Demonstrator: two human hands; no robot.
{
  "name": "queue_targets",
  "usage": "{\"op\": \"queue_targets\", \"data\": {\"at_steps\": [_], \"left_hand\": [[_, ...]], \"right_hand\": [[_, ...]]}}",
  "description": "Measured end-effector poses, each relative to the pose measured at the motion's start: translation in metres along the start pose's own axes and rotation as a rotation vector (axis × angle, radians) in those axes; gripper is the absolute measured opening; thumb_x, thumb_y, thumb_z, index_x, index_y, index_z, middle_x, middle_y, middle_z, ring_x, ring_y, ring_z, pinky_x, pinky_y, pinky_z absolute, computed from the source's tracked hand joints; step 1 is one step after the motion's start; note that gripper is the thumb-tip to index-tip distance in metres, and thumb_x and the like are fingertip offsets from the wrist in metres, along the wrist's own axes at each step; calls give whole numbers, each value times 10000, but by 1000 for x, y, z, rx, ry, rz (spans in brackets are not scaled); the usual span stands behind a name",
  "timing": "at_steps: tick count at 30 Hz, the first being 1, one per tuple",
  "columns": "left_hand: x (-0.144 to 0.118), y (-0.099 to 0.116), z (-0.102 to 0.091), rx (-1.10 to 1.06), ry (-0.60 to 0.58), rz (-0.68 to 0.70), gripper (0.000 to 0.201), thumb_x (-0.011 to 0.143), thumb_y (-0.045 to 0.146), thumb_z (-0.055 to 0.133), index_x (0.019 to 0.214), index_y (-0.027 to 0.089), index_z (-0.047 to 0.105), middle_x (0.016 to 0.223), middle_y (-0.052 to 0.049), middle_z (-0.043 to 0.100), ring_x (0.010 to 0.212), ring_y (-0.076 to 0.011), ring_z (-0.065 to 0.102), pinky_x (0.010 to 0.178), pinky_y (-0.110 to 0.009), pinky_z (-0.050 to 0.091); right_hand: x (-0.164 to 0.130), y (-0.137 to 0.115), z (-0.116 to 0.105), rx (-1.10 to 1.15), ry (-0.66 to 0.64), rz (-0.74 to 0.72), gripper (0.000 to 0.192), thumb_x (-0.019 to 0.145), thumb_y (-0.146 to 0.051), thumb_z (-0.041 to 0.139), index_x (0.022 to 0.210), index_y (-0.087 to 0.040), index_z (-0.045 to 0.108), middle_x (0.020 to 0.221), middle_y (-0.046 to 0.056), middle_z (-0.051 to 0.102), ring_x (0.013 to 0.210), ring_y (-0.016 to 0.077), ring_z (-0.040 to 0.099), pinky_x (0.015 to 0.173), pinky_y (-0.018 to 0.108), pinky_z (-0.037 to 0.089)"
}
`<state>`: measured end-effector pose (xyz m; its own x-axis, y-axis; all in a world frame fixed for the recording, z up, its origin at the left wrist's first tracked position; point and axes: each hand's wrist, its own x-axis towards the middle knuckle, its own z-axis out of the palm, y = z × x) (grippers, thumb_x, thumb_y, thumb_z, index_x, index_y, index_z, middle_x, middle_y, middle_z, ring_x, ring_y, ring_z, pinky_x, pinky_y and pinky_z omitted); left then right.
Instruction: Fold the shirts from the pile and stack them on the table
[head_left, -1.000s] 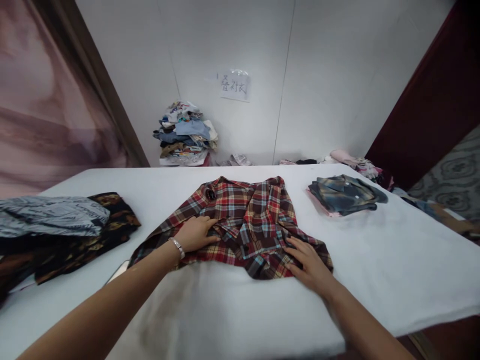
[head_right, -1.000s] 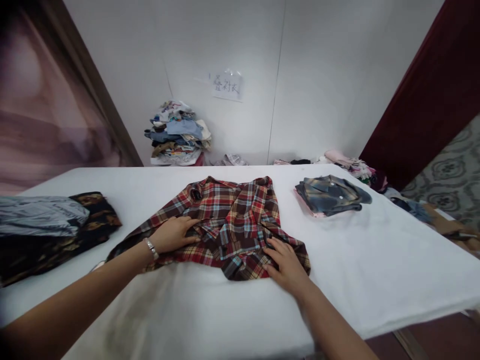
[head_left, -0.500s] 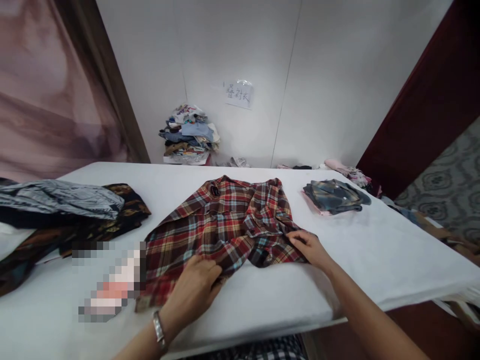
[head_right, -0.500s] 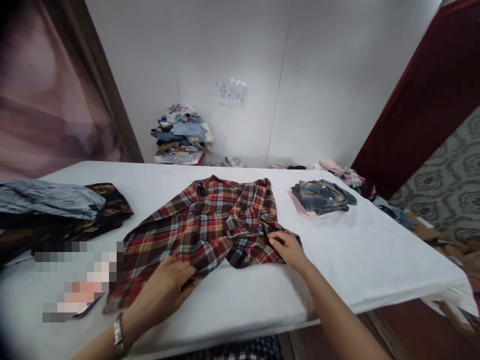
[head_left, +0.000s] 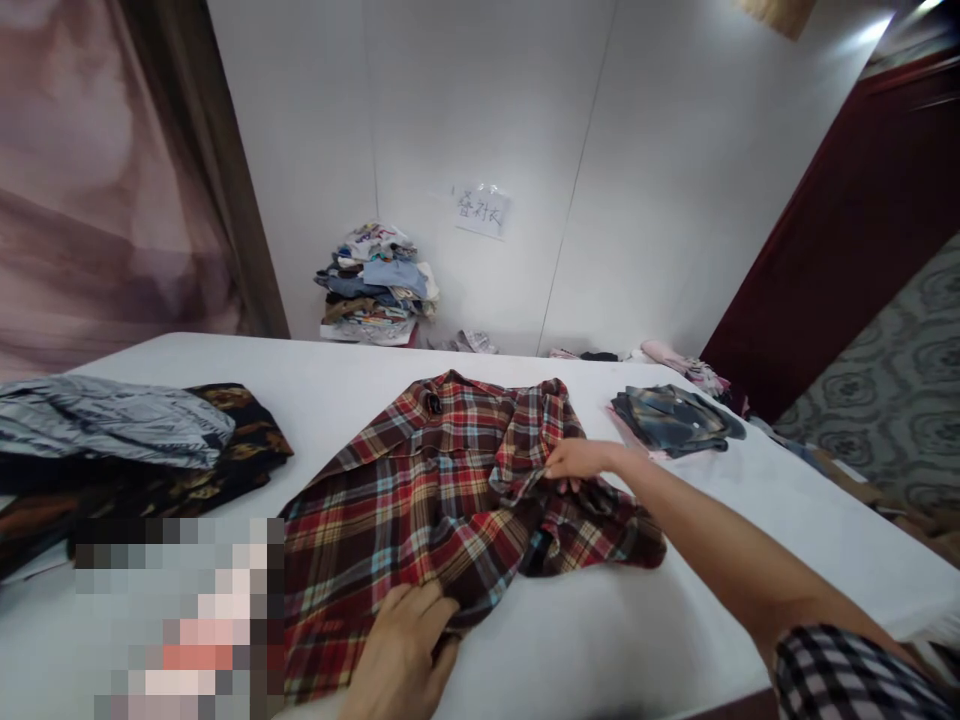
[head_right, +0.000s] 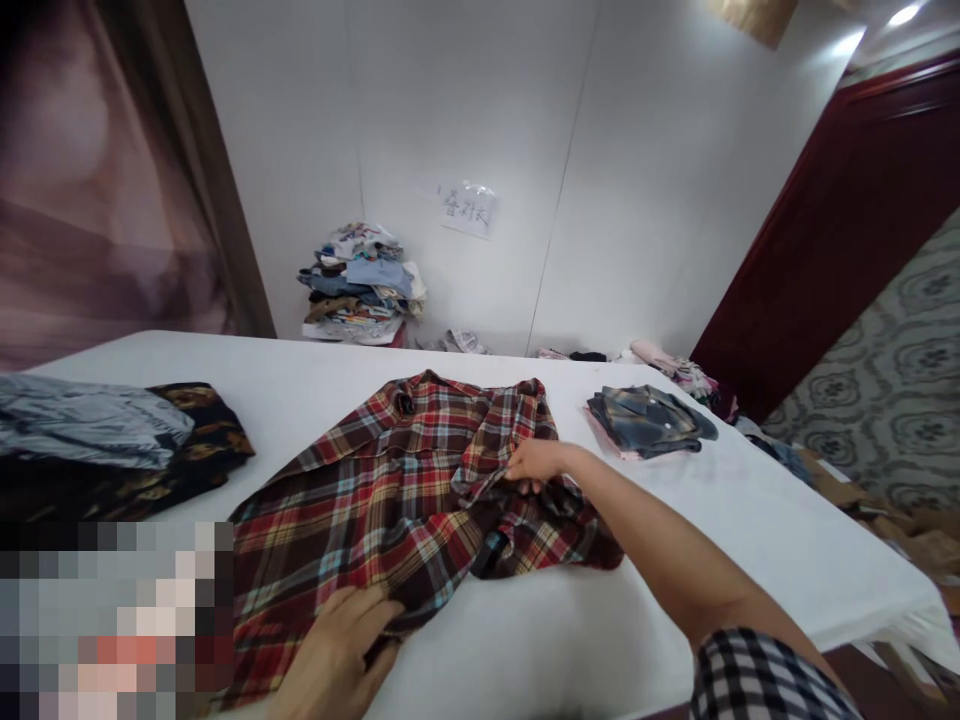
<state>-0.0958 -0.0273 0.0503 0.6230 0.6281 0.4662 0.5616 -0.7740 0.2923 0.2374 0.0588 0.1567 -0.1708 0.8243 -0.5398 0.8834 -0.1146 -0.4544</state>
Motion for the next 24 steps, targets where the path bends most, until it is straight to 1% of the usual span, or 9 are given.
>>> {"op": "queue_targets", "data": {"at_steps": [2, 3, 6, 9, 12, 15, 19, 21, 24], "left_hand": [[2, -3, 1, -5, 31, 40, 243, 690, 86, 583, 871, 233, 650, 817, -11, 669, 729, -176, 621, 708, -331, 506], [3, -4, 1, -7, 51, 61, 248, 678, 87, 582, 865, 235, 651, 812, -7, 673, 722, -175, 630, 710, -331, 511], [6, -6, 1, -10, 95, 85, 261, 675, 85, 560, 863, 240, 652, 808, 0, 685, 717, -172, 648, 716, -324, 520], [6, -7, 0, -19, 95, 86, 241, 692, 99, 569, 869, 241, 650, 790, 10, 685, 703, -164, 650, 705, -313, 526], [5, -8, 0, -42, 91, 103, 221, 686, 116, 605, 866, 238, 643, 759, 20, 674, 678, -157, 642, 683, -307, 527], [4, -8, 0, -65, 85, 73, 224, 687, 108, 613, 868, 238, 639, 782, 16, 676, 704, -161, 639, 701, -315, 524], [4, -4, -2, -110, 106, 38, 197, 726, 104, 590, 866, 233, 640, 817, 0, 678, 736, -168, 628, 714, -318, 520], [4, -3, -3, -135, 113, 21, 164, 757, 113, 575, 856, 229, 636, 793, -1, 671, 721, -163, 618, 691, -304, 516], [4, -2, -6, -153, 132, 18, 114, 807, 150, 556, 844, 228, 631, 759, 6, 663, 673, -147, 605, 644, -276, 506]], "right_hand": [[11, -11, -37, 136, -28, 69, 252, 817, -389, 595, 860, -155, 679, 653, 39, 703, 523, 146, 612, 503, 227, 443], [17, -18, -57, 201, 38, 75, 279, 816, -407, 603, 877, -143, 671, 649, 54, 702, 528, 155, 615, 502, 238, 455], [40, -35, -111, 539, 547, -132, 366, 873, -453, 532, 1025, -139, 643, 846, 102, 724, 707, 181, 659, 610, 280, 521], [56, -34, -135, 841, 918, -395, 470, 937, -456, 412, 1353, -236, 425, 1252, 104, 610, 998, 164, 636, 749, 294, 542], [59, -14, -109, 678, 907, -202, 481, 931, -405, 423, 1370, -209, 418, 1270, 119, 592, 994, 177, 639, 753, 305, 542], [53, 14, -48, 444, 785, -1, 374, 839, -393, 574, 1105, -141, 646, 1064, 123, 680, 936, 237, 646, 779, 344, 521], [45, 46, 21, 277, 781, 79, 469, 604, -394, 797, 1017, -194, 703, 1067, 97, 674, 1060, 299, 583, 926, 383, 424], [42, 59, 32, 325, 824, 132, 409, 551, -344, 822, 923, -207, 720, 1014, 80, 683, 1054, 291, 580, 935, 367, 403], [32, 79, 24, 499, 922, 176, 214, 639, -329, 741, 787, -180, 697, 826, 57, 691, 934, 253, 616, 868, 342, 438]]}}
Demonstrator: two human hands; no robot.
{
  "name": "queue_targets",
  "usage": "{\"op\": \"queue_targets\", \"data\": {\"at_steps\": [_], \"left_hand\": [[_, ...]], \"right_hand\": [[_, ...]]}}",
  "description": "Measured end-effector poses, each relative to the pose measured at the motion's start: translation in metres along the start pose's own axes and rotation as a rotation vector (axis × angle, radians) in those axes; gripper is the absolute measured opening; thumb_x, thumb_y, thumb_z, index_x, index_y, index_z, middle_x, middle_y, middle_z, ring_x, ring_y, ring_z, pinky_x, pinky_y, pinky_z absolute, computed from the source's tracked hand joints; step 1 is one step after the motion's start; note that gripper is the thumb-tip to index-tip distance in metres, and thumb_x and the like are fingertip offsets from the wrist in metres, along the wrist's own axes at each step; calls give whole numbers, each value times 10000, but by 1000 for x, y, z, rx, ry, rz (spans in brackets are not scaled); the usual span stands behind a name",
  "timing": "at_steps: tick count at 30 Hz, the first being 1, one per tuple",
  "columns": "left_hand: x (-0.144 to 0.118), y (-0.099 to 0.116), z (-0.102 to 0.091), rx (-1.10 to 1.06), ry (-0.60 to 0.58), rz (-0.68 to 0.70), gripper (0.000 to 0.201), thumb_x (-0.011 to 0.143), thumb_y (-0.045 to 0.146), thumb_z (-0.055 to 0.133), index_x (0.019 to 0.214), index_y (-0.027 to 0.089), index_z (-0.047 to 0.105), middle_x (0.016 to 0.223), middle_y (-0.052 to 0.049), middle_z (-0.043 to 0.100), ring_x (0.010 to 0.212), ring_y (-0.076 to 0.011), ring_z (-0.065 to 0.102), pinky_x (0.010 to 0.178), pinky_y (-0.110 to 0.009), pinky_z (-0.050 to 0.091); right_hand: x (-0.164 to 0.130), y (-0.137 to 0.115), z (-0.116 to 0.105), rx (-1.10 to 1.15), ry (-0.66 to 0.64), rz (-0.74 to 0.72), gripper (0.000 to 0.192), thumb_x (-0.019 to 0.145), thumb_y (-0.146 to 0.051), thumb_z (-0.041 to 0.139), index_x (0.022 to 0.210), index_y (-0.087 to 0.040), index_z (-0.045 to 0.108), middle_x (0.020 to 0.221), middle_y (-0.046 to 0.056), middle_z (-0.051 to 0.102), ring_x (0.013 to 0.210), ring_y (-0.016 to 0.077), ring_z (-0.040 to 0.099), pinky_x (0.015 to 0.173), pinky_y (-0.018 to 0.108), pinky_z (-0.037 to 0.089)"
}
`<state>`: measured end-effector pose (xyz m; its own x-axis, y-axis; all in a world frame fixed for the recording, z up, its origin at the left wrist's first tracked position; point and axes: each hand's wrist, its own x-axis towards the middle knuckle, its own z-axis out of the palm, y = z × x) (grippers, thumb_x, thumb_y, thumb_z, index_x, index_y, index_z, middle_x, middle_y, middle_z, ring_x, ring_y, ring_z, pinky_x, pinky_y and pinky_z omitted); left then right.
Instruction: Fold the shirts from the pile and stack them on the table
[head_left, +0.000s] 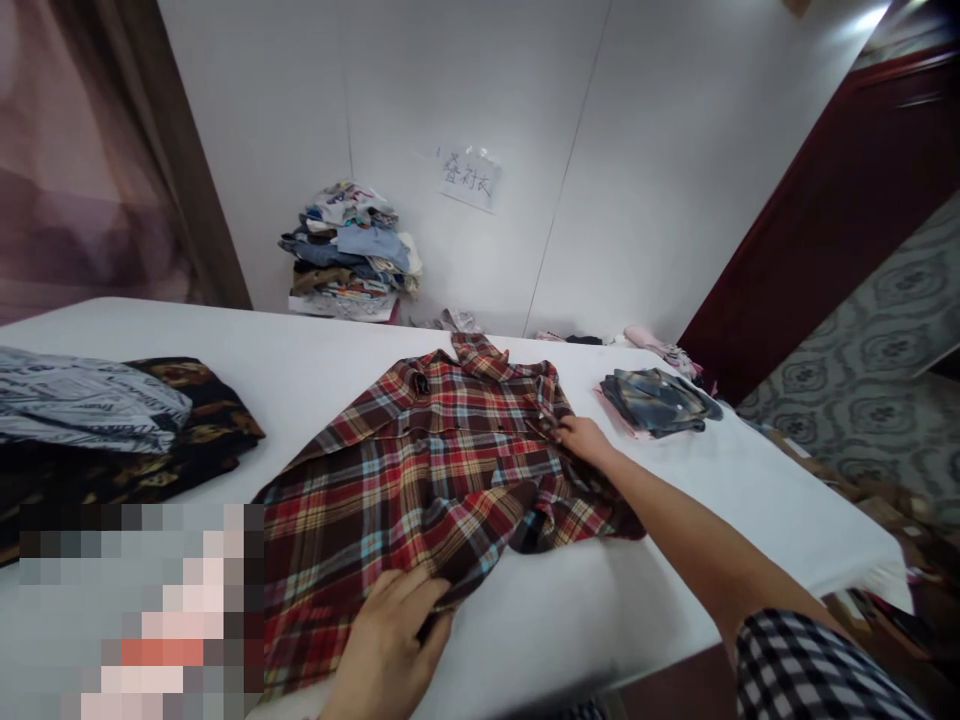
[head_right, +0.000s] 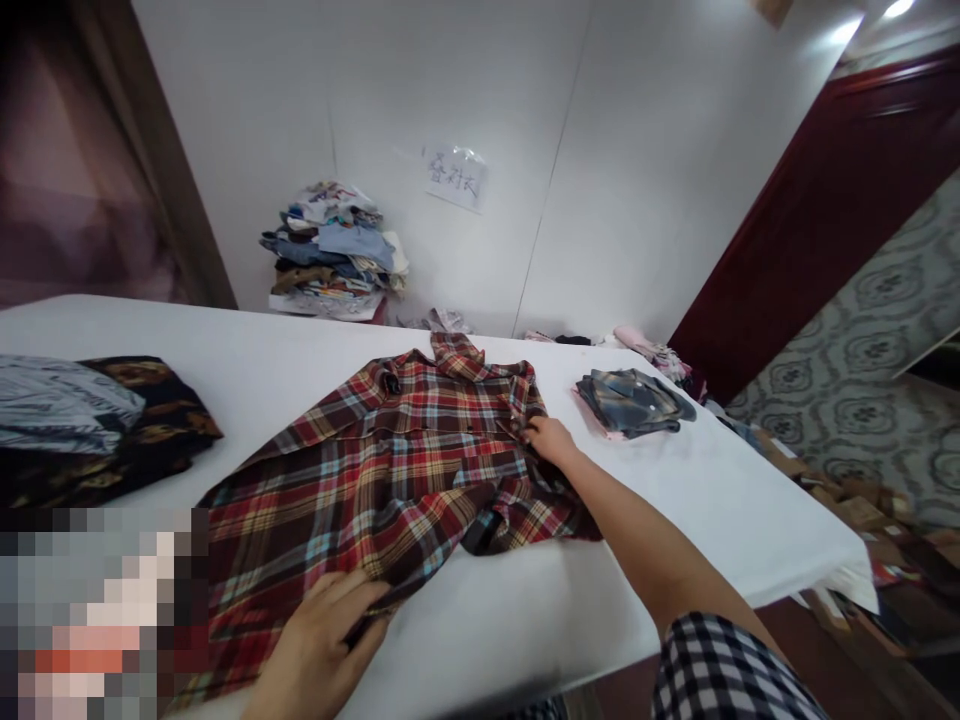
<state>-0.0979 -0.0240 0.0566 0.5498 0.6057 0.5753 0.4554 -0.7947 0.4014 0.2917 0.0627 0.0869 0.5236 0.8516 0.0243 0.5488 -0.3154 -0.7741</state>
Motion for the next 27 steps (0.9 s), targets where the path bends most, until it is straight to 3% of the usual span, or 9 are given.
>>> {"op": "queue_targets", "data": {"at_steps": [5, 9, 13, 15, 18, 21, 23, 27], "left_hand": [[-1, 0, -5, -10, 136, 58, 116, 846, 194, 524, 860, 209, 639, 734, -4, 671, 640, -135, 610, 642, -257, 508], [0, 0, -6, -20, 162, 73, 134, 854, 217, 515, 853, 208, 649, 715, -9, 674, 628, -135, 612, 623, -250, 504], [0, -2, -5, -10, 141, 77, 123, 853, 223, 529, 865, 200, 649, 706, -2, 668, 621, -128, 608, 634, -250, 499], [0, -3, -5, 1, 138, 81, 118, 854, 220, 532, 878, 194, 645, 707, 0, 666, 620, -124, 606, 635, -249, 491], [-1, -2, -4, 39, 146, 87, 123, 854, 213, 527, 877, 187, 645, 717, -4, 669, 633, -126, 612, 653, -259, 485], [-1, 0, -5, 84, 121, 81, 136, 855, 206, 517, 875, 183, 649, 713, -5, 671, 627, -125, 617, 649, -263, 485], [-1, -2, -9, 105, 113, 79, 152, 858, 209, 506, 885, 184, 653, 728, -7, 688, 644, -128, 638, 666, -265, 497], [0, -13, -29, 125, 80, 45, 208, 860, 304, 520, 986, 226, 666, 860, -1, 742, 740, -152, 692, 708, -273, 530]], "right_hand": [[-4, 31, -65, 275, 244, 134, 383, 860, -459, 463, 1063, -163, 596, 805, 52, 684, 772, 195, 650, 692, 316, 517], [-40, 70, -96, 436, 275, 287, 356, 852, -400, 530, 1120, -166, 552, 730, 62, 671, 680, 219, 681, 621, 363, 548], [-79, 88, -99, 667, 218, 381, 598, 813, -357, 640, 1342, -224, 396, 870, 66, 696, 737, 212, 700, 636, 351, 562], [-97, 85, -93, 641, 168, 388, 710, 788, -378, 675, 1397, -225, 345, 928, 77, 700, 722, 196, 688, 596, 316, 546], [-122, 75, -78, 537, 94, 351, 773, 740, -387, 713, 1409, -228, 360, 931, 62, 707, 708, 182, 671, 573, 284, 522], [-140, 69, -67, 520, 49, 243, 759, 630, -343, 775, 1318, -210, 481, 870, 28, 712, 732, 182, 661, 627, 288, 526], [-146, 69, -70, 541, 86, 172, 655, 566, -333, 796, 1172, -193, 588, 829, 15, 709, 687, 166, 640, 597, 271, 512], [-146, 79, -95, 687, 325, 138, 518, 549, -364, 791, 1014, -191, 643, 745, -7, 684, 526, 115, 559, 462, 232, 434]]}}
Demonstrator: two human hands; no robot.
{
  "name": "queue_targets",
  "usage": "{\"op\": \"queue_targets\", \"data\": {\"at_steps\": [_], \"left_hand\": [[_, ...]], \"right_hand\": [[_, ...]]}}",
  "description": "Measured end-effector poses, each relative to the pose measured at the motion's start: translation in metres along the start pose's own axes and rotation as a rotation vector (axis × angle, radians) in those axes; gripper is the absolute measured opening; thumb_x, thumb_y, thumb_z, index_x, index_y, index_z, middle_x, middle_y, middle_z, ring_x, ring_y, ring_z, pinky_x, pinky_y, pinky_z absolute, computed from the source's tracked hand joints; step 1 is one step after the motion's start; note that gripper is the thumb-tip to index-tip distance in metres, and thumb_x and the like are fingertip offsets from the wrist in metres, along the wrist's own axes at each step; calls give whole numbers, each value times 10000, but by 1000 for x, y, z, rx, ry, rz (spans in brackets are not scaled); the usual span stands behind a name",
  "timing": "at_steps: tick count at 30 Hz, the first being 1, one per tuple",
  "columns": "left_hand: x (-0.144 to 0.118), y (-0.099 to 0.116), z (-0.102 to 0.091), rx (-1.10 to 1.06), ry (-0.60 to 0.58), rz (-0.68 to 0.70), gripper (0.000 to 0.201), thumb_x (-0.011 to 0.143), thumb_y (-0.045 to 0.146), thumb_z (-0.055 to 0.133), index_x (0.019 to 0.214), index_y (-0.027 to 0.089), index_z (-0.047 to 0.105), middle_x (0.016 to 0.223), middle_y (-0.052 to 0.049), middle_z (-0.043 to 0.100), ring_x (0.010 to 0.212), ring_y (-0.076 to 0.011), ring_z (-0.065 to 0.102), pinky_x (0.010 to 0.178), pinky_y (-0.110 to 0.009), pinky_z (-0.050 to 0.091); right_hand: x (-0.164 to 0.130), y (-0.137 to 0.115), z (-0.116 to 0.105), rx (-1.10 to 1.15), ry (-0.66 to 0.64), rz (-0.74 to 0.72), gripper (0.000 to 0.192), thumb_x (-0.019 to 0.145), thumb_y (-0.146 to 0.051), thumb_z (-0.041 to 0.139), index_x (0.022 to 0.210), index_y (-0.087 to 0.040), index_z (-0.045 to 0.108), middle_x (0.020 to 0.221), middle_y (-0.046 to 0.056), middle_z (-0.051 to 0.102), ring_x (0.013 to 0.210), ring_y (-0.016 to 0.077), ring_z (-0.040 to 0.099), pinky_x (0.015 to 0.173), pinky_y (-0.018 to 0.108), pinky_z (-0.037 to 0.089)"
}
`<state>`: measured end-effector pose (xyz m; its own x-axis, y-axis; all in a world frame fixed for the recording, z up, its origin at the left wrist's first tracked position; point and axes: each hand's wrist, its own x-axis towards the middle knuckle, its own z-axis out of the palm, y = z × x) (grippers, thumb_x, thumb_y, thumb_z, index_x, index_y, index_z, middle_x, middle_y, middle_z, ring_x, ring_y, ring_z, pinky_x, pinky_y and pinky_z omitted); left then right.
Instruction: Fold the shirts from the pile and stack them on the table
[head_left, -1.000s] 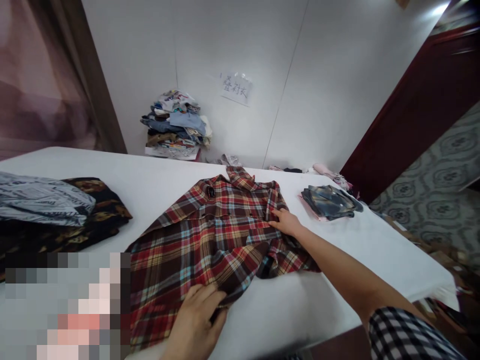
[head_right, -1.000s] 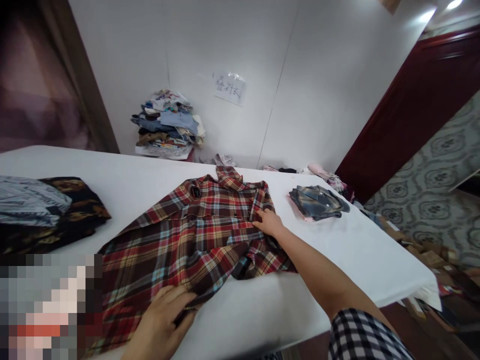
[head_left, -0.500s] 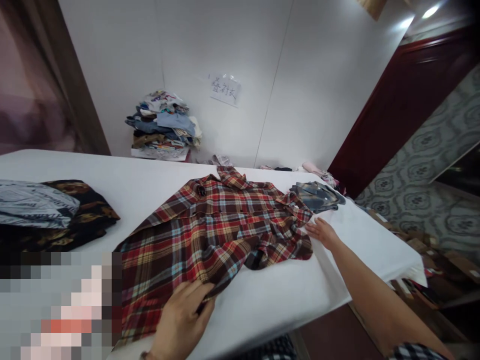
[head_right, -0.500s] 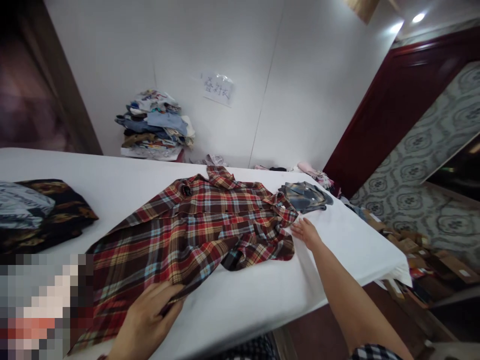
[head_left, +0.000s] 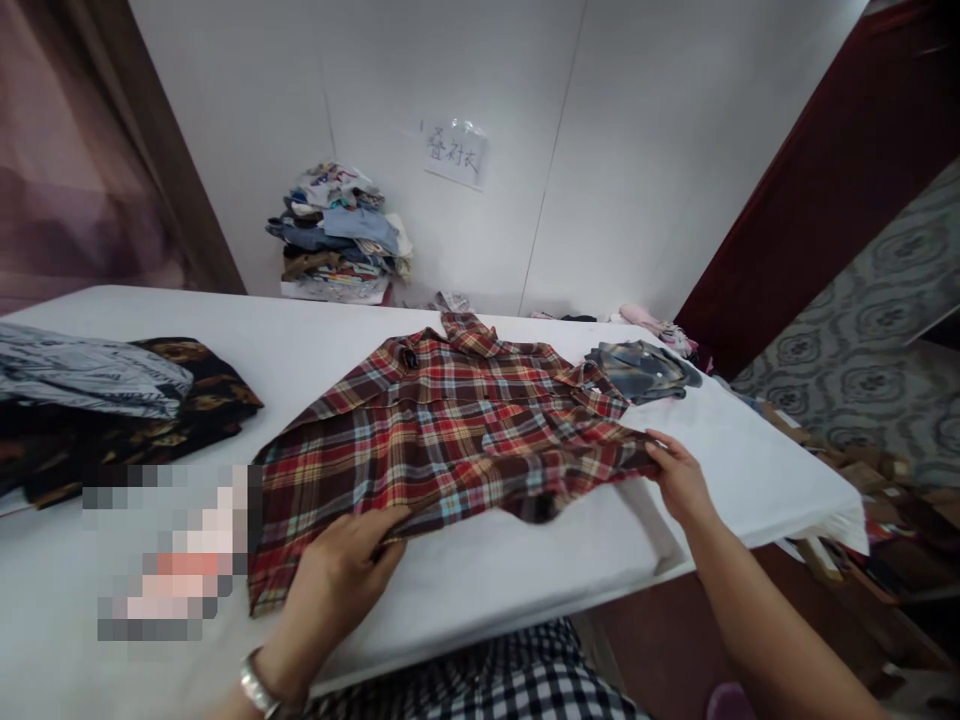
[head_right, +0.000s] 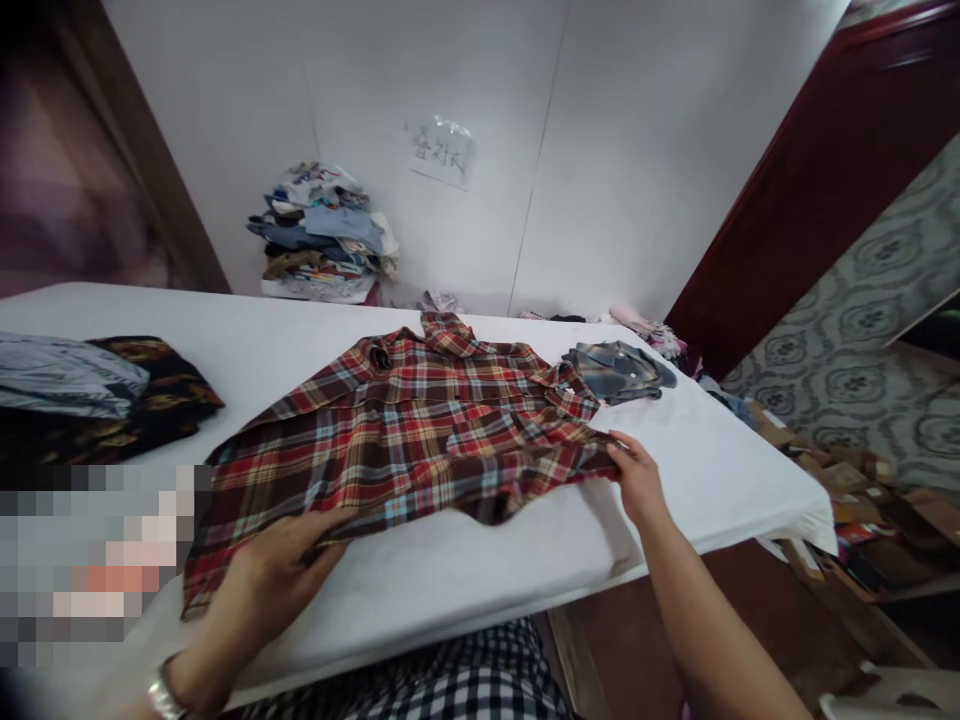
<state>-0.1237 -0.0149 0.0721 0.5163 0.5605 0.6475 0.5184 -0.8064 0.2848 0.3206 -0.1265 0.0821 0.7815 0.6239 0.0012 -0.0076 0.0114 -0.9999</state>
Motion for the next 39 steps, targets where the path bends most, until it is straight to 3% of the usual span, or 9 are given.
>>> {"op": "queue_targets", "data": {"at_steps": [4, 8, 13, 19, 25, 29, 31, 36, 39], "left_hand": [[1, -6, -15, -5, -101, 14, 245, 874, 408, 531, 1009, 260, 671, 909, 6, 747, 774, -164, 699, 696, -276, 537], [-9, 1, -14, 39, -147, 25, 291, 867, 459, 547, 999, 238, 684, 893, -31, 730, 792, -181, 689, 742, -304, 536], [-30, 4, -20, 85, -119, -31, 290, 850, 439, 580, 1003, 217, 687, 938, -60, 701, 860, -190, 669, 754, -298, 540], [-25, 9, -40, 60, -164, -134, 213, 906, 290, 486, 895, 230, 690, 873, -24, 706, 801, -148, 659, 718, -269, 529], [-16, 5, -33, 98, -73, -261, 239, 893, 293, 462, 843, 211, 681, 801, -36, 714, 737, -167, 668, 696, -299, 522], [-23, -1, -26, 100, -87, -258, 192, 870, 325, 522, 900, 227, 685, 847, -31, 720, 791, -180, 678, 739, -312, 533], [-28, -6, -25, 108, -105, -233, 208, 835, 353, 580, 980, 243, 681, 913, -33, 724, 850, -195, 682, 767, -326, 542], [-38, -29, -22, 85, -70, -174, 284, 816, 435, 584, 1025, 264, 673, 926, -41, 736, 821, -211, 701, 711, -315, 575], [-43, -42, -21, 64, -60, -159, 262, 832, 458, 545, 934, 265, 690, 871, -36, 740, 756, -199, 707, 642, -274, 579]], "right_hand": [[0, -1, -17, 140, 19, 107, 456, 526, -322, 796, 941, -204, 648, 768, 6, 699, 603, 158, 622, 520, 269, 495], [-23, 9, -12, 219, -90, 233, 430, 657, -408, 738, 1054, -290, 624, 1016, 13, 705, 802, 205, 672, 605, 316, 551], [-48, 18, -2, 150, -198, 292, 849, 599, -359, 816, 1347, -423, 420, 1234, -12, 627, 889, 196, 666, 646, 303, 570], [-35, 17, 0, -45, -93, 84, 982, 584, -457, 771, 1450, -307, 334, 1085, 33, 677, 791, 186, 660, 624, 267, 537], [-48, 14, 2, -1133, -235, -401, 680, 802, -447, 517, 1432, -216, 407, 793, 93, 708, 660, 280, 664, 605, 365, 486], [-75, -4, 6, -1275, -275, -553, 520, 856, -463, 458, 1302, -215, 562, 861, 135, 728, 748, 299, 683, 688, 399, 504], [-89, -18, 11, -1148, -407, -621, 461, 868, -444, 472, 1267, -250, 596, 1012, 128, 719, 912, 297, 672, 809, 416, 504], [-127, -33, 46, -756, -1084, -614, 414, 896, -340, 518, 1305, -298, 560, 1207, 57, 655, 1112, 216, 590, 962, 348, 452], [-139, -23, 70, -727, -1218, -617, 383, 848, -281, 589, 1230, -284, 606, 1146, 42, 661, 1084, 198, 570, 967, 331, 428]]}}
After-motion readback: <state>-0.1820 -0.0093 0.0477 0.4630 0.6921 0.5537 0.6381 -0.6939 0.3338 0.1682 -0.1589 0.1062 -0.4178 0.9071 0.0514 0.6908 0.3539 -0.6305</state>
